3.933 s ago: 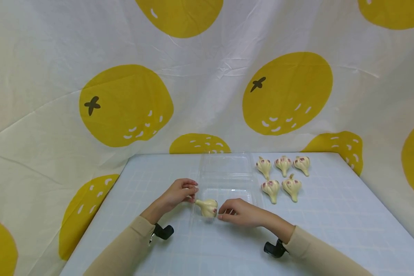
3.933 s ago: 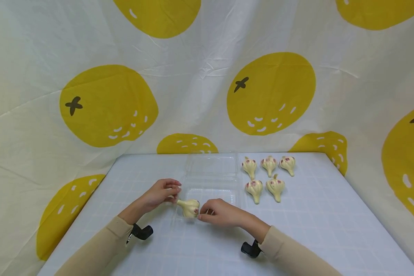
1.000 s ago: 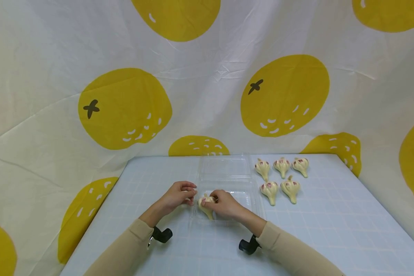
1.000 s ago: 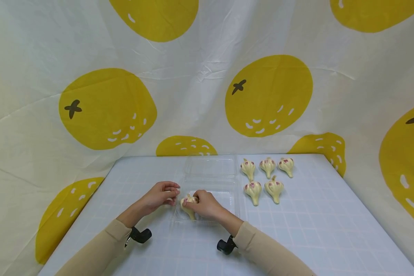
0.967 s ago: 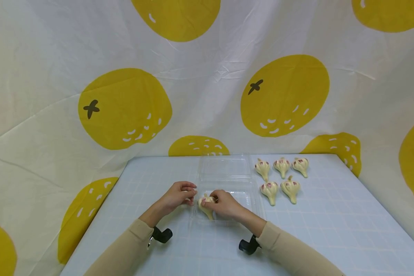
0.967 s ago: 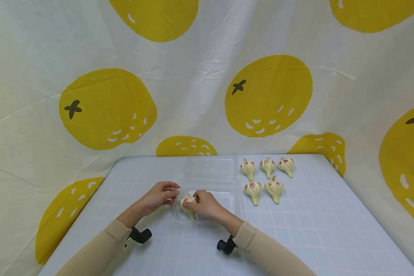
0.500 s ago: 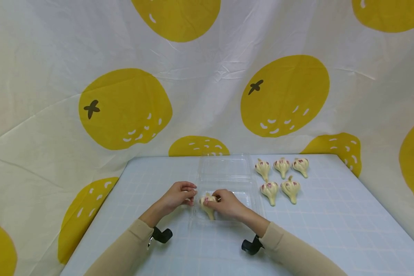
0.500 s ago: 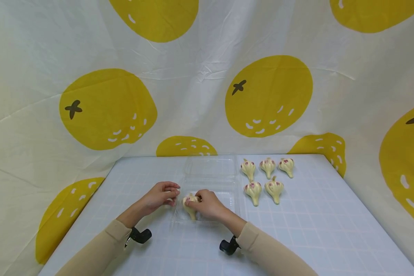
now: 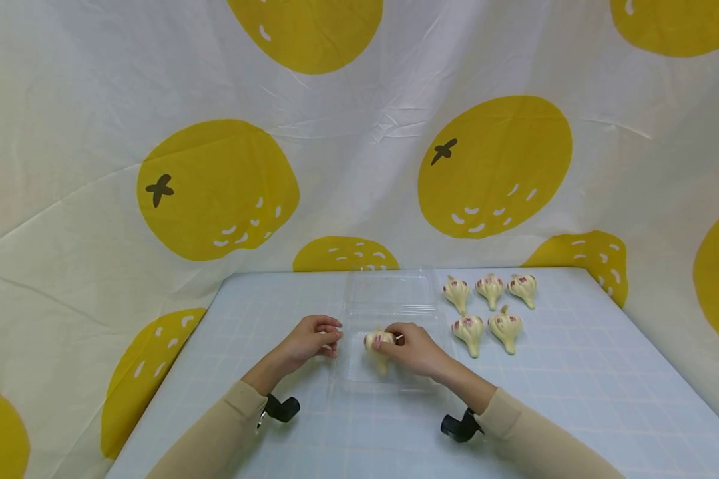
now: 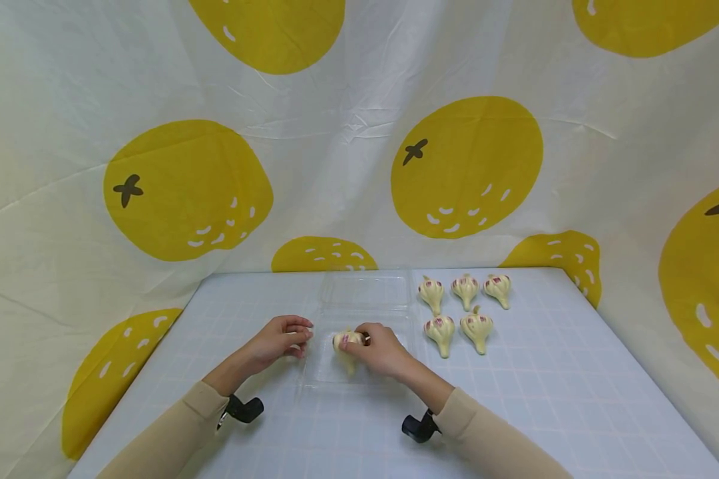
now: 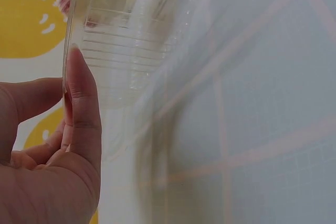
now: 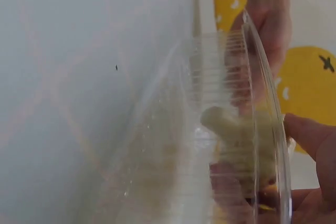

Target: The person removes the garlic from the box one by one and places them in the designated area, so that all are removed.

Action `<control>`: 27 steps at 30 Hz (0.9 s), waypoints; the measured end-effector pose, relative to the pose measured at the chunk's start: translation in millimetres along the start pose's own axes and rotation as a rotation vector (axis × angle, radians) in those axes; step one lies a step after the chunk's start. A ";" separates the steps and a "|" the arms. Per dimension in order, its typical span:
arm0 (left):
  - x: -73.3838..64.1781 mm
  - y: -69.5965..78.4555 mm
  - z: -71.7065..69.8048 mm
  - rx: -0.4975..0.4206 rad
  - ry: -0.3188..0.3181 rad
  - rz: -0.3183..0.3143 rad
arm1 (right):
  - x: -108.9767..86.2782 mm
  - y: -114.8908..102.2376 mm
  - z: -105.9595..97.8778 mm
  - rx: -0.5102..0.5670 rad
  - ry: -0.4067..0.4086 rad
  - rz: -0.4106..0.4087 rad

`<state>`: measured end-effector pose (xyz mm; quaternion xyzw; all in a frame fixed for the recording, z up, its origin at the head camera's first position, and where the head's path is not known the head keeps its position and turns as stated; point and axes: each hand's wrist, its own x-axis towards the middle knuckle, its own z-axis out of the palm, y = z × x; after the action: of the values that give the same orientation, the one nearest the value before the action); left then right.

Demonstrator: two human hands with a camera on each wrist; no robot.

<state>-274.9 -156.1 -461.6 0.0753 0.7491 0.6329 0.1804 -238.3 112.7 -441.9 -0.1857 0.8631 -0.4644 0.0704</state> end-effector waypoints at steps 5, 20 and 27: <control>0.0 -0.4 -0.3 0.007 0.006 -0.008 | -5.8 2.3 -13.5 -0.013 0.016 -0.013; 0.9 -1.8 -1.6 0.001 0.001 -0.008 | -33.9 13.0 -73.8 -0.069 0.066 -0.012; 2.3 -1.5 -1.6 -0.014 -0.002 -0.012 | -45.5 17.5 -108.3 -0.124 0.119 0.007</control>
<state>-277.4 -157.1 -463.2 0.0702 0.7450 0.6370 0.1853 -232.6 223.0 -398.2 -0.1587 0.8936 -0.4199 0.0090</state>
